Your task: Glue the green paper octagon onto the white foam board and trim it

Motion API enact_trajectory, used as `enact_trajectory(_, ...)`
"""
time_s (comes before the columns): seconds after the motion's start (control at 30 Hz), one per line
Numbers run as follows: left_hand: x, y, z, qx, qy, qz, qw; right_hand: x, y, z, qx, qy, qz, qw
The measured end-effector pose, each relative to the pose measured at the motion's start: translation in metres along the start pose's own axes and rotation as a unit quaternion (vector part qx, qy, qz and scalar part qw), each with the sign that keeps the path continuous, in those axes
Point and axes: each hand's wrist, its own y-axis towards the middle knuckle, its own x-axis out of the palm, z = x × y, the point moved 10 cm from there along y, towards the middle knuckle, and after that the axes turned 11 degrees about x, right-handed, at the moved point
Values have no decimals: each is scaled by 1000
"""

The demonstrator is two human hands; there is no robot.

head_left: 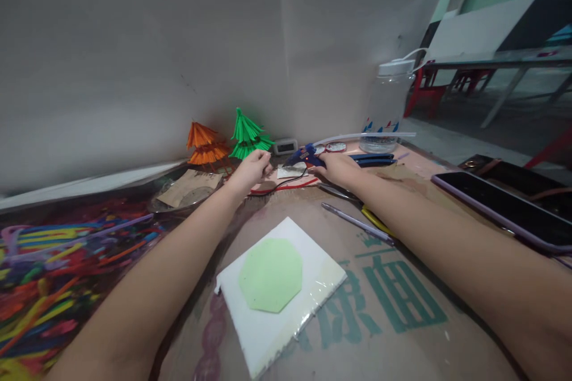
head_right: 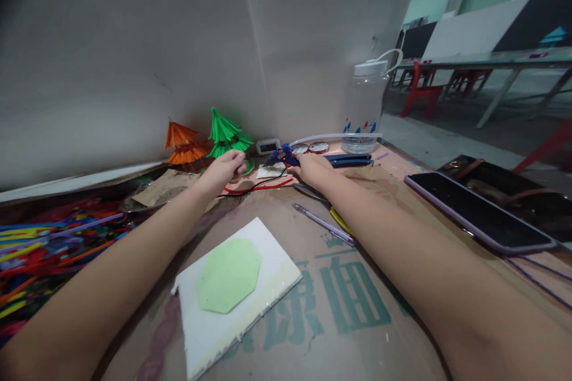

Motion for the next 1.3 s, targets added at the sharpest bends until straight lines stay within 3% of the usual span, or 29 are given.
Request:
enact_trajectory(0.17, 5, -6, 11, 17, 147, -58, 987, -3, -4, -1, 4, 0, -2, 1000)
enact_trajectory(0.33, 32, -13, 11, 42, 291, -128, 947, -4, -6, -2, 4, 0, -3, 1000)
enact_trajectory(0.47, 49, -15, 9, 51, 347, -148, 925, -4, -5, -2, 2, 0, -3, 1000)
enact_trajectory(0.7, 49, -14, 6, 55, 356, -126, 924, -2, -4, -1, 2, 1, -1, 1000)
enact_trajectory(1.0, 20, -1, -2, 40, 284, -66, 956, 0, -1, 0, -3, 1, -3, 1000)
enact_trajectory(1.17, 14, -6, -3, 37, 250, -85, 964, 0, -1, 0, -3, -2, -8, 1000)
enact_trajectory(1.3, 19, -16, 5, 57, 284, -124, 949, -3, -4, -1, -2, -7, -9, 1000)
